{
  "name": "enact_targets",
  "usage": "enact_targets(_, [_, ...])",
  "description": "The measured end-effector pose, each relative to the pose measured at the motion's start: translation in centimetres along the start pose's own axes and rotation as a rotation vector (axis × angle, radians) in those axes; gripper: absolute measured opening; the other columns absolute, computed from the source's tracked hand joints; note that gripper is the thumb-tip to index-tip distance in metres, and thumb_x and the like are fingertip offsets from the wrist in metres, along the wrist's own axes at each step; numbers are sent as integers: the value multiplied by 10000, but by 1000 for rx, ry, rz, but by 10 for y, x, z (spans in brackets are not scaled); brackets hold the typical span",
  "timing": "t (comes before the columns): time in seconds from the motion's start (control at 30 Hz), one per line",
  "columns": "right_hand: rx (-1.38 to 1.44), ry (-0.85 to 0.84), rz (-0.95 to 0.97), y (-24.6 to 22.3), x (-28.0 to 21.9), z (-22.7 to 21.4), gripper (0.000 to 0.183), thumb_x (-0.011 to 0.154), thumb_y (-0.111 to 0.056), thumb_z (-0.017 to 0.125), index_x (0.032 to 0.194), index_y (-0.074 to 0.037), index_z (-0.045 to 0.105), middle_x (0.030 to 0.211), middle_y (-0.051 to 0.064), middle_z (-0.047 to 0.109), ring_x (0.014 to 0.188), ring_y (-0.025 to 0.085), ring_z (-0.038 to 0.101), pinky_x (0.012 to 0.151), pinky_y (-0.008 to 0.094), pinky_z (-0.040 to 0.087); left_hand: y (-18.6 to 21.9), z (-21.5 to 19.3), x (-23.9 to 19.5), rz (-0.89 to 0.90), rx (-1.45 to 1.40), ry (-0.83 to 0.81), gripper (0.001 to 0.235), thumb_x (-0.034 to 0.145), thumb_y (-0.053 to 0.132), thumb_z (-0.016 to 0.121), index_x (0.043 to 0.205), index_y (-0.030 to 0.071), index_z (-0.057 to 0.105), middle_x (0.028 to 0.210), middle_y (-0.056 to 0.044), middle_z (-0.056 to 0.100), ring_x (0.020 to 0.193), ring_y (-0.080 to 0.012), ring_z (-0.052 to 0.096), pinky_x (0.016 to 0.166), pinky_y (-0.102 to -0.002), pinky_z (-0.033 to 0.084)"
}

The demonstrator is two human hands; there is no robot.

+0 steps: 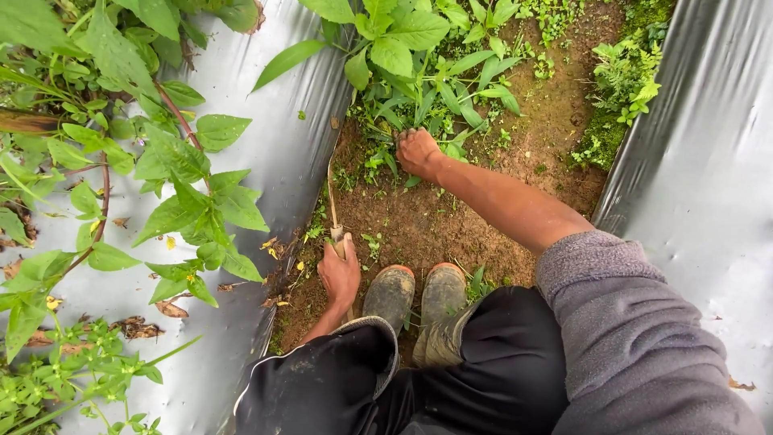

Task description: The person is weeding between rows of plants in a field using a hand sickle and manual pulling.

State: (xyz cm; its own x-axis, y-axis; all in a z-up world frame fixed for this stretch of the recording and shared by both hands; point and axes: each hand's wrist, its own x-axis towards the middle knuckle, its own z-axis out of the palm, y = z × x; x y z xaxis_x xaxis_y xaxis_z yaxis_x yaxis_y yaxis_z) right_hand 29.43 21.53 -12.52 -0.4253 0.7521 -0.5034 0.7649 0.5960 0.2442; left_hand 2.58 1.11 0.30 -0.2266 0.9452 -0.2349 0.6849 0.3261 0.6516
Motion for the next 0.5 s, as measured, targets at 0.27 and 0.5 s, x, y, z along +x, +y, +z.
enact_targets(0.27, [-8,-14,-33,0,5,16,525,1045,-212,285,1401,-38,629,1470,169,602,1260,385,610,925,516,484,7,-5,-11,-104,48,-8,389,1020,445,616,851,95,592,537,-182,593,478,-305,635,503,-427,439])
enact_targets(0.5, [-12,-34,-10,12,-31,-48,472,1067,-224,325,1363,-85,666,1447,145,624,1254,343,625,885,444,530,22,-5,3,-76,-198,4,330,1050,324,606,829,98,509,523,-51,419,436,-169,427,472,-364,375])
